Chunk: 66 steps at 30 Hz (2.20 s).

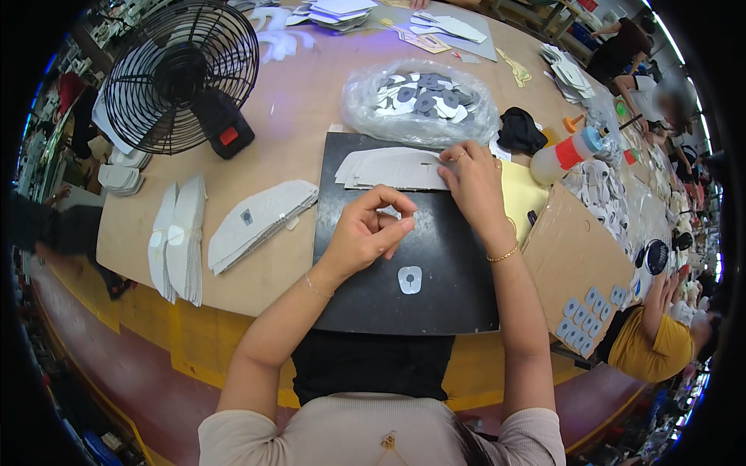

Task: The person repeatedly places small white inserts into curved white plastic pieces on a black work surface, then stacks the completed pieces. The person handles the parts by hand without visible tools.

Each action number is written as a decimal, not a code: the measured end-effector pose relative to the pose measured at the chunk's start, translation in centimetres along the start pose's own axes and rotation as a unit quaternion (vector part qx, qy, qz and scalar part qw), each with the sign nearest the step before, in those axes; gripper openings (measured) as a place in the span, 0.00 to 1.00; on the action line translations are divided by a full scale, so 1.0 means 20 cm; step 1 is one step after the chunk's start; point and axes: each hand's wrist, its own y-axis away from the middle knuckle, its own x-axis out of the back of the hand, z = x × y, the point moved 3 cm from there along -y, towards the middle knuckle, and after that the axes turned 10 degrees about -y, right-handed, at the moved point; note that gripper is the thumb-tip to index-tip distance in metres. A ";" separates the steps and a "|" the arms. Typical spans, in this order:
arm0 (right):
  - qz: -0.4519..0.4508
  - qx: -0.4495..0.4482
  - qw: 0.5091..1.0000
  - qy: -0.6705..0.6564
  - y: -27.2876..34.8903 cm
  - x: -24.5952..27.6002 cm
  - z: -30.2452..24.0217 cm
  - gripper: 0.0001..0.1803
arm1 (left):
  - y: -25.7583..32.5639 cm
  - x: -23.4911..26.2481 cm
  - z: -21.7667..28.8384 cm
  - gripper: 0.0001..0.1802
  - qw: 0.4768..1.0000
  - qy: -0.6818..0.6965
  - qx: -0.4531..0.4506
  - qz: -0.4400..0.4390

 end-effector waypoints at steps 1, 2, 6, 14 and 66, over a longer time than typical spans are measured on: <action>0.010 0.004 1.000 0.001 0.00 0.02 -0.03 0.09 | 0.00 0.01 -0.01 0.14 1.000 -0.005 0.007 -0.001; 0.000 0.005 1.000 -0.020 -0.01 0.05 -0.05 0.08 | -0.01 0.02 0.01 0.17 0.990 -0.112 -0.070 0.045; -0.030 0.032 0.991 -0.123 0.02 0.19 -0.21 0.05 | -0.03 0.03 0.13 0.30 0.832 -0.443 -0.246 0.228; -0.052 0.033 0.956 -0.287 0.32 0.63 -0.49 0.06 | 0.19 0.07 0.32 0.30 0.913 -0.339 -0.211 0.091; -0.125 -0.175 0.908 -0.360 0.76 0.23 -0.32 0.06 | 0.43 -0.14 0.20 0.08 0.896 -0.422 0.135 -0.016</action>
